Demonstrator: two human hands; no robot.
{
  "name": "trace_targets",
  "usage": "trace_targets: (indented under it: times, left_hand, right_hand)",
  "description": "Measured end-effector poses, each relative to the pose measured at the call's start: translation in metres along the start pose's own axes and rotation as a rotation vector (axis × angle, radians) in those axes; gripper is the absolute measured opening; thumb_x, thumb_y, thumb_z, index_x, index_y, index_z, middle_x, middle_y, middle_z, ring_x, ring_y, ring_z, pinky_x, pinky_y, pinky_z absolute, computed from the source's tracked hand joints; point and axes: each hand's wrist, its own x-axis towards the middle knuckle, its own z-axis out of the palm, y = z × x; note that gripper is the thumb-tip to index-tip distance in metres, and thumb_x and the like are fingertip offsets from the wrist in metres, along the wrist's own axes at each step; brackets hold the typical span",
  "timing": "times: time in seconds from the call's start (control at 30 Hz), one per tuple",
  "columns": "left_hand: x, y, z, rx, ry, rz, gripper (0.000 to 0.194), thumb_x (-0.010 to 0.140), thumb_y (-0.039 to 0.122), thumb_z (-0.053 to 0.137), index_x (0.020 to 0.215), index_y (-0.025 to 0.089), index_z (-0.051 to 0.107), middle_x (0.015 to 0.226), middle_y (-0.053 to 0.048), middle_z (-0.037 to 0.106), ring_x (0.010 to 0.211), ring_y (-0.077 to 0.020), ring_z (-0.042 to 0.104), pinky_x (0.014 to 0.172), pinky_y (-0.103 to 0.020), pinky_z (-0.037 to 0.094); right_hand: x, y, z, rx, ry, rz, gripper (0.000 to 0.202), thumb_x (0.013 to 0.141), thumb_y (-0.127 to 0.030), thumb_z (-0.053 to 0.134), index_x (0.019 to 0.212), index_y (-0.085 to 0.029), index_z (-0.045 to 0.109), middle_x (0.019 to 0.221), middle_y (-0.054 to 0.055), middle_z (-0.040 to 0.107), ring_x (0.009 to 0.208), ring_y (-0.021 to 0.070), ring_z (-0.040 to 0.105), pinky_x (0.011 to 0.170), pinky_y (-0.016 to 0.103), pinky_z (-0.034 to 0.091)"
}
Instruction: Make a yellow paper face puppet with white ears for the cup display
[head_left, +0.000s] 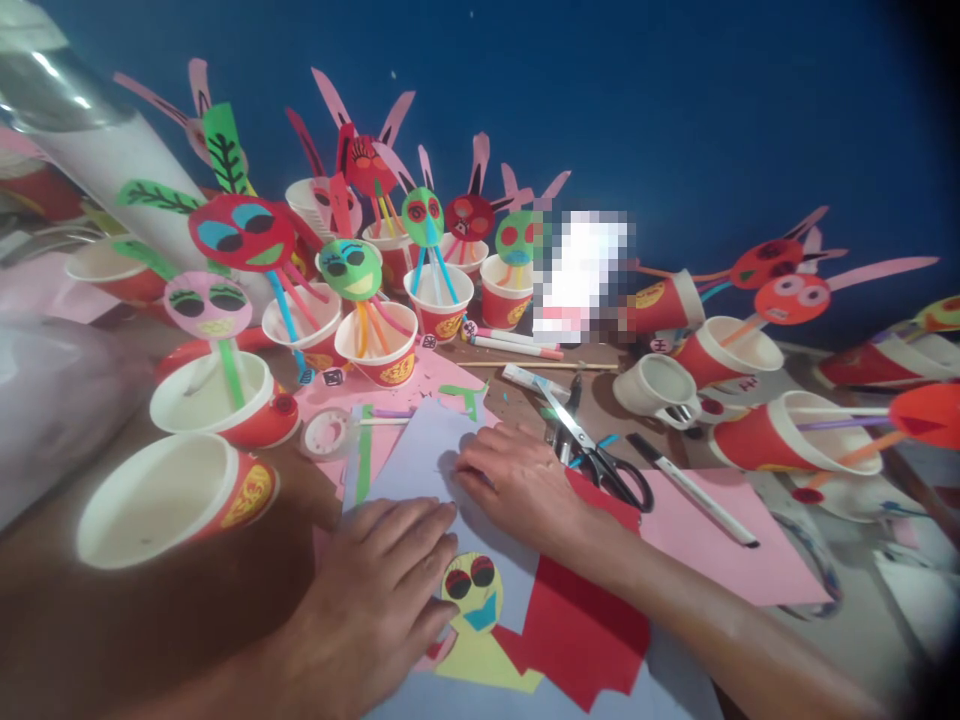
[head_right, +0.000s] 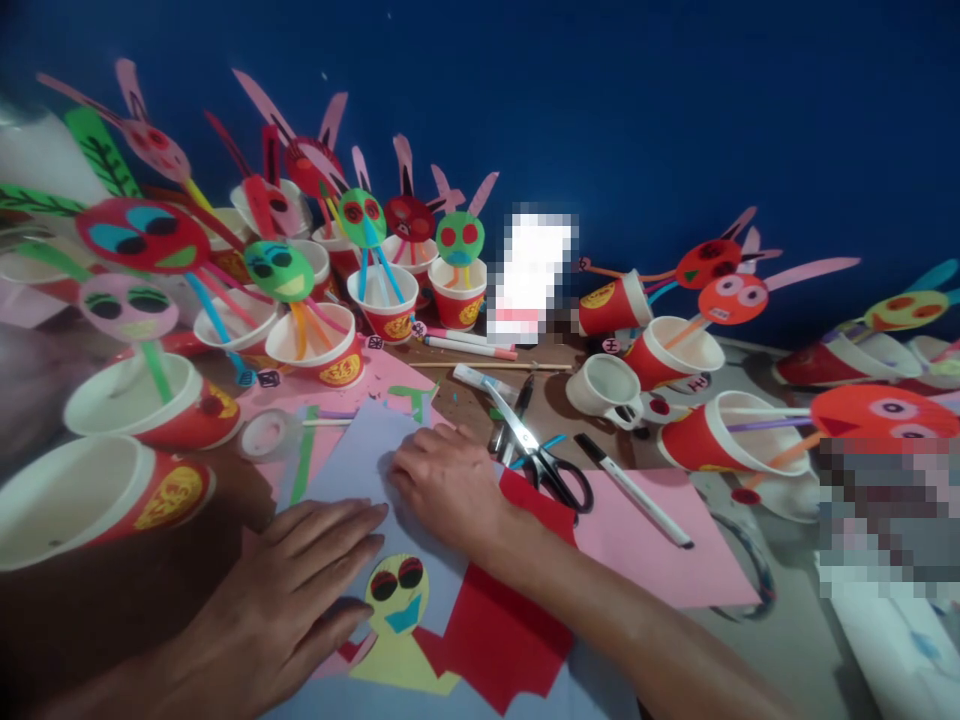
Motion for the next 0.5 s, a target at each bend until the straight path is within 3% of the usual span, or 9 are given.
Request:
trace_targets:
  times: [0.17,0.27,0.43,0.5]
  left_hand:
    - [0.008,-0.009,0.003,0.013,-0.065,-0.006,0.025,0.091,0.030,0.042,0.103,0.019,0.061,0.113,-0.005,0.065,0.100,-0.0228,0.054,0.086,-0.041,0.038]
    - [0.009,-0.011,0.009,0.024,-0.085,0.018,0.026,0.092,0.030,0.040,0.102,0.019,0.061,0.112,-0.005,0.065,0.099,-0.0231,0.054,0.083,-0.042,0.039]
    - [0.011,-0.014,0.011,0.017,-0.058,0.029,0.027,0.091,0.033,0.042,0.104,0.018,0.061,0.108,-0.004,0.066,0.096,-0.0229,0.054,0.082,-0.042,0.038]
    - [0.011,-0.015,0.010,0.026,-0.050,0.045,0.026,0.090,0.033,0.046,0.106,0.018,0.060,0.108,-0.003,0.066,0.095,-0.0219,0.054,0.082,-0.040,0.039]
  right_hand:
    - [-0.001,0.002,0.007,-0.052,0.061,-0.036,0.021,0.084,-0.022,0.054,0.065,-0.018,0.060,0.068,0.002,0.062,0.070,0.0161,0.053,0.066,0.030,0.030]
    - [-0.002,0.006,0.004,-0.042,0.077,-0.037,0.011,0.082,-0.024,0.058,0.073,-0.019,0.062,0.073,0.002,0.065,0.073,0.0171,0.056,0.067,0.030,0.032]
    - [-0.014,0.030,-0.020,0.105,0.178,0.069,0.012,0.083,-0.026,0.060,0.093,-0.020,0.063,0.087,0.003,0.069,0.081,0.0177,0.060,0.075,0.030,0.038]
    - [-0.022,0.045,-0.032,0.139,0.217,0.185,0.012,0.085,-0.027,0.058,0.093,-0.022,0.063,0.077,0.001,0.067,0.072,0.0162,0.060,0.071,0.029,0.041]
